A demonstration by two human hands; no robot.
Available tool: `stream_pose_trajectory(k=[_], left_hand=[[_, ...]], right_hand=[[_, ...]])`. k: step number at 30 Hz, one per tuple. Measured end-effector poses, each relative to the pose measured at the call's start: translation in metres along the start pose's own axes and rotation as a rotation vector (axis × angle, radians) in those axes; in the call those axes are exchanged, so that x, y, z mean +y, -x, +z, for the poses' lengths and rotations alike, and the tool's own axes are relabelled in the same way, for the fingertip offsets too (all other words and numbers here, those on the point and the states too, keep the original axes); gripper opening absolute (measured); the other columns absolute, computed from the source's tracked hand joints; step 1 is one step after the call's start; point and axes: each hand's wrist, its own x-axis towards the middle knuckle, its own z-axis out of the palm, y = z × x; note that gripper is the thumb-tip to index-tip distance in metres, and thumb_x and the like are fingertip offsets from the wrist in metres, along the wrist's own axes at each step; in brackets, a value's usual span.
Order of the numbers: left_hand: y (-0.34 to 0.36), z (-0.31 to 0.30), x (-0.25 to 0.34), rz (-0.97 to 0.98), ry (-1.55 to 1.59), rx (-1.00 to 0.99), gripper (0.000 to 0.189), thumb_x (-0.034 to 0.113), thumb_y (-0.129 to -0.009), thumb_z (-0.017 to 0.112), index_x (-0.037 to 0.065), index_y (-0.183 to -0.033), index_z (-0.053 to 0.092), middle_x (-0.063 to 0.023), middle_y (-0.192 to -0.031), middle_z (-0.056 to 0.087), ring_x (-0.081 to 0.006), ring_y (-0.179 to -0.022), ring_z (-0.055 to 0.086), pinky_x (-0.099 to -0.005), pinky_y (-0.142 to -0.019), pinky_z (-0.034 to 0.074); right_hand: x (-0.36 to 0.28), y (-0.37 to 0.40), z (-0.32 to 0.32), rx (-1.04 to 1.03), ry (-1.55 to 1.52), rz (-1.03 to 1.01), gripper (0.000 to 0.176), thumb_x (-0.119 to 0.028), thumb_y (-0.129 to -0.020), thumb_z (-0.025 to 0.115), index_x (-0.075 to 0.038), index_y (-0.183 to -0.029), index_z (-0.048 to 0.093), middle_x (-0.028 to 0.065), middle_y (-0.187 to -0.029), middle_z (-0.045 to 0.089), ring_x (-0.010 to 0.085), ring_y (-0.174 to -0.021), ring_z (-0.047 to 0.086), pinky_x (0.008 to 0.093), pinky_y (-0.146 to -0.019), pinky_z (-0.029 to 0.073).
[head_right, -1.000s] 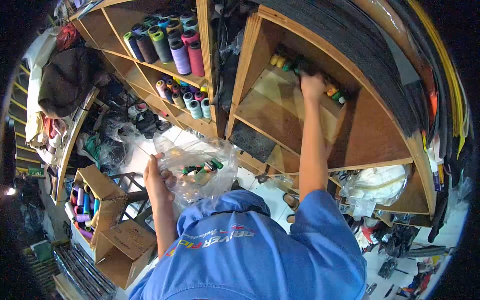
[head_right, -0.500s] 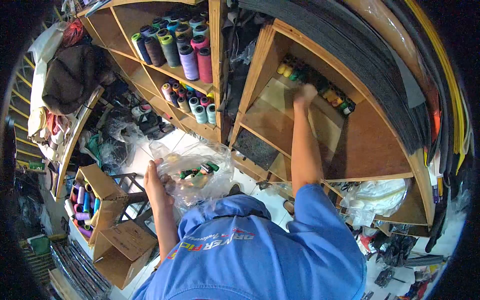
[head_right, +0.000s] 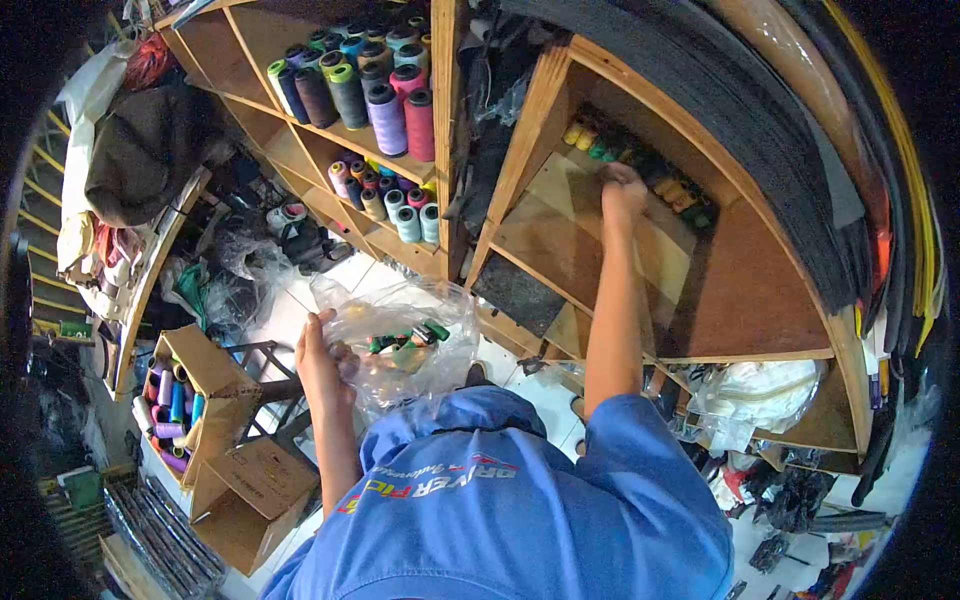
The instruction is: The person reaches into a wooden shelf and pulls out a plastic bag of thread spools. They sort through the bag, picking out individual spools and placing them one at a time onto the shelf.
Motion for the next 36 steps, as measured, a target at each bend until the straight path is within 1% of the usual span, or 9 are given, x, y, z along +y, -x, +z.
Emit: stream_pose_trajectory(k=[2, 4, 7, 10, 17, 21, 22, 28, 36], left_hand=[[0.002, 0.001, 0.003, -0.028, -0.011, -0.016, 0.035, 0.037, -0.096, 0.044, 0.005, -0.094, 0.059, -0.0039, -0.081, 0.054, -0.0084, -0.057, 0.045, -0.0206, -0.046, 0.035], [0.004, 0.005, 0.003, -0.024, -0.06, 0.003, 0.036, 0.039, -0.095, 0.042, 0.007, -0.097, 0.058, -0.0037, -0.079, 0.054, -0.0078, -0.054, 0.044, -0.0207, -0.042, 0.032], [0.011, 0.008, 0.009, -0.026, -0.092, -0.036, 0.035, 0.04, -0.095, 0.042, 0.008, -0.098, 0.058, -0.0019, -0.076, 0.055, -0.0064, -0.053, 0.045, -0.0206, -0.041, 0.032], [0.016, 0.014, 0.018, -0.038, -0.049, -0.062, 0.035, 0.036, -0.097, 0.04, 0.006, -0.098, 0.058, -0.0003, -0.073, 0.054, -0.0061, -0.052, 0.045, -0.0198, -0.044, 0.034], [0.024, 0.011, 0.015, 0.071, -0.049, -0.131, 0.036, 0.036, -0.096, 0.043, 0.003, -0.098, 0.058, -0.0039, -0.073, 0.055, -0.0086, -0.048, 0.046, -0.0214, -0.04, 0.036], [0.029, 0.001, 0.019, 0.013, -0.131, -0.076, 0.036, 0.035, -0.097, 0.039, 0.005, -0.096, 0.058, 0.0007, -0.073, 0.05, -0.0043, -0.052, 0.043, -0.0209, -0.045, 0.034], [0.031, -0.001, 0.021, -0.015, -0.111, -0.068, 0.036, 0.036, -0.097, 0.039, 0.005, -0.096, 0.058, 0.0002, -0.072, 0.05, -0.0052, -0.052, 0.044, -0.0209, -0.046, 0.035], [0.027, -0.005, 0.017, -0.023, -0.052, -0.057, 0.035, 0.036, -0.097, 0.041, 0.006, -0.097, 0.058, -0.0014, -0.074, 0.051, -0.0075, -0.052, 0.046, -0.0219, -0.045, 0.037], [0.018, -0.003, 0.021, -0.066, -0.052, -0.074, 0.035, 0.037, -0.095, 0.043, 0.005, -0.098, 0.059, -0.0035, -0.078, 0.056, -0.007, -0.051, 0.047, -0.0209, -0.043, 0.035]], right_hand=[[-0.024, 0.022, -0.021, -0.781, -0.464, 0.313, 0.023, -0.011, -0.084, 0.06, 0.006, -0.1, 0.062, 0.0132, -0.087, 0.066, 0.0205, -0.075, 0.064, 0.0308, -0.065, 0.051], [-0.071, 0.062, -0.028, -1.464, -0.417, 0.338, 0.027, -0.012, -0.088, 0.056, 0.006, -0.107, 0.061, 0.0133, -0.091, 0.066, 0.0179, -0.075, 0.064, 0.0277, -0.07, 0.052], [-0.104, 0.15, 0.004, -1.854, -0.322, 0.175, 0.031, -0.015, -0.091, 0.053, 0.006, -0.113, 0.058, 0.0152, -0.105, 0.065, 0.0157, -0.091, 0.063, 0.0283, -0.08, 0.05], [-0.08, 0.245, 0.048, -1.632, -0.034, -0.346, 0.03, -0.019, -0.089, 0.053, 0.0, -0.112, 0.059, 0.0163, -0.113, 0.061, 0.0259, -0.1, 0.06, 0.0349, -0.085, 0.047], [0.076, 0.335, 0.162, -1.383, 0.193, -0.66, 0.025, -0.01, -0.08, 0.054, -0.002, -0.103, 0.059, 0.0204, -0.099, 0.062, 0.0309, -0.089, 0.061, 0.0415, -0.075, 0.046], [0.015, 0.328, 0.147, -1.534, -0.005, -0.45, 0.024, -0.016, -0.081, 0.052, -0.004, -0.099, 0.062, 0.0193, -0.093, 0.063, 0.03, -0.087, 0.061, 0.041, -0.072, 0.048], [0.024, 0.335, 0.15, -1.666, 0.1, -0.053, 0.026, -0.023, -0.083, 0.053, -0.005, -0.098, 0.063, 0.0189, -0.093, 0.063, 0.0308, -0.088, 0.061, 0.041, -0.073, 0.049], [0.019, 0.332, 0.123, -1.786, 0.636, -0.731, 0.037, -0.034, -0.082, 0.057, 0.0, -0.096, 0.064, 0.0219, -0.088, 0.063, 0.0375, -0.081, 0.062, 0.0441, -0.072, 0.049], [-0.091, 0.275, 0.055, -1.652, 0.419, -0.46, 0.031, -0.015, -0.074, 0.066, -0.005, -0.102, 0.058, 0.0164, -0.089, 0.065, 0.029, -0.082, 0.064, 0.0366, -0.072, 0.052]])
